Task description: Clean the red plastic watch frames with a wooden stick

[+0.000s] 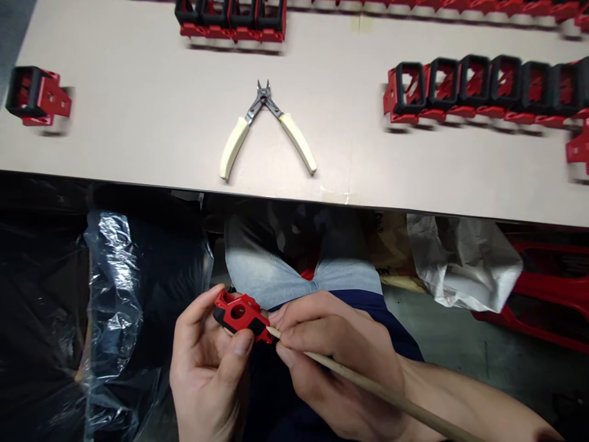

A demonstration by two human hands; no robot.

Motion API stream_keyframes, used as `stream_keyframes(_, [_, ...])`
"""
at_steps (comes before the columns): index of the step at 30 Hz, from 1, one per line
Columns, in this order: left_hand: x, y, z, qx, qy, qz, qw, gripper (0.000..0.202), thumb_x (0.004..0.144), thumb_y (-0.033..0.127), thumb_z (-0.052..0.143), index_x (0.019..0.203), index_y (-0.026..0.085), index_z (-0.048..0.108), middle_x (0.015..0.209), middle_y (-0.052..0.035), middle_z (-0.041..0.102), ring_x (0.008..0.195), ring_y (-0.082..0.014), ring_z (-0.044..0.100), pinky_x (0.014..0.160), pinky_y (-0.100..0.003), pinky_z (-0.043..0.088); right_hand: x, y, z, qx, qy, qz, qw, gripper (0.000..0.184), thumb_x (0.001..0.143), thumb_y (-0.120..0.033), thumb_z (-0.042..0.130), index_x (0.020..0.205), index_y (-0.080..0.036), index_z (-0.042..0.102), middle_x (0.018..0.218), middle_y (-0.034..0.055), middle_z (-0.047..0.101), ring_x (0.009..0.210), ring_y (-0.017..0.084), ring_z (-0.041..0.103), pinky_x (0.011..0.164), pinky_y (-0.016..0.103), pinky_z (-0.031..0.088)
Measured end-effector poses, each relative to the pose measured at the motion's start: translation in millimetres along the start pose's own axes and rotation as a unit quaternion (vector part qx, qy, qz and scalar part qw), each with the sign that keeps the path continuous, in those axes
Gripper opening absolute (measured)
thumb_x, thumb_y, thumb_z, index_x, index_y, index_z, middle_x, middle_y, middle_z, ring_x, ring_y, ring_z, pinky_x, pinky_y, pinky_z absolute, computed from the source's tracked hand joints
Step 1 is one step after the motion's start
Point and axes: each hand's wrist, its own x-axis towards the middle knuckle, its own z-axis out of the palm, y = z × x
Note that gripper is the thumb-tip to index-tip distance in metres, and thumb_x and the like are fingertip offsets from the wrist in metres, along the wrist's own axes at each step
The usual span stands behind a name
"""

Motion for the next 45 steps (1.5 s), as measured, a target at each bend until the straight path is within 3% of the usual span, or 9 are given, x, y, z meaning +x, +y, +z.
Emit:
stream_keyframes(9, [-1, -5, -10.9, 0.024, -0.034, 0.006, 0.999, 0.061, 0.072, 0.039, 0.100, 0.124, 0.028, 0.071, 0.115, -0.0064, 0.080, 0.085, -0.0274, 0.082, 0.073, -0.038, 0.071, 1, 3, -2, -0.015, -0.026, -0.049, 0.998, 0.025, 0.098, -0.006, 0.067, 0.117, -0.019, 0.059, 0.105, 0.0087, 0.076, 0.098, 0.019, 0.082, 0.087, 0.025, 0.072])
stream_keyframes(17, [-1, -5, -11.1, 0.029, -0.057, 0.009, 0.998, 0.057, 0.077, 0.040, 0.098, 0.126, 0.028, 0.071, 0.116, -0.0078, 0.082, 0.090, -0.0282, 0.083, 0.077, -0.038, 0.071, 2, 1, -2, -0.042, -0.036, -0.048, 0.997, 0.018, 0.099, -0.008, 0.064, 0.113, -0.018, 0.061, 0.106, 0.0083, 0.076, 0.093, 0.016, 0.081, 0.082, 0.021, 0.070])
stream_keyframes(23, [2, -5, -1.7, -0.024, -0.043, 0.021, 0.999, 0.054, 0.073, 0.041, 0.101, 0.117, 0.025, 0.074, 0.109, -0.0086, 0.085, 0.082, -0.0242, 0.084, 0.070, -0.028, 0.069, -2, -1, 1, -0.028, -0.006, -0.021, 0.999, 0.023, 0.097, -0.005, 0.067, 0.112, -0.022, 0.061, 0.107, 0.0055, 0.076, 0.092, 0.016, 0.082, 0.082, 0.021, 0.070])
stream_keyframes(31, [-1, -5, -7.8, -0.001, -0.064, 0.010, 0.998, 0.051, 0.078, 0.036, 0.097, 0.122, 0.028, 0.072, 0.120, -0.0103, 0.082, 0.091, -0.0286, 0.084, 0.078, -0.038, 0.071, 2, 0, 0, -0.048, -0.018, -0.035, 0.998, 0.021, 0.098, -0.006, 0.064, 0.112, -0.021, 0.063, 0.105, 0.0067, 0.077, 0.088, 0.016, 0.082, 0.079, 0.022, 0.071])
stream_keyframes(40, [4, -10, -0.5, -0.031, -0.062, 0.016, 0.997, 0.049, 0.077, 0.036, 0.098, 0.118, 0.023, 0.074, 0.104, -0.0085, 0.084, 0.076, -0.0198, 0.082, 0.068, -0.024, 0.067, 1, 0, -2, -0.054, 0.006, -0.023, 0.998, 0.021, 0.100, -0.005, 0.064, 0.114, -0.019, 0.067, 0.109, 0.0068, 0.078, 0.083, 0.013, 0.081, 0.073, 0.018, 0.068])
stream_keyframes(45, [5, -12, -3.8, -0.017, -0.047, 0.010, 0.999, 0.051, 0.077, 0.039, 0.099, 0.120, 0.026, 0.074, 0.111, -0.0078, 0.084, 0.087, -0.0205, 0.083, 0.074, -0.024, 0.067, 0, 9, -1, -0.058, 0.011, -0.045, 0.997, 0.025, 0.100, -0.006, 0.062, 0.119, -0.020, 0.068, 0.110, 0.0075, 0.078, 0.082, 0.013, 0.081, 0.071, 0.019, 0.069])
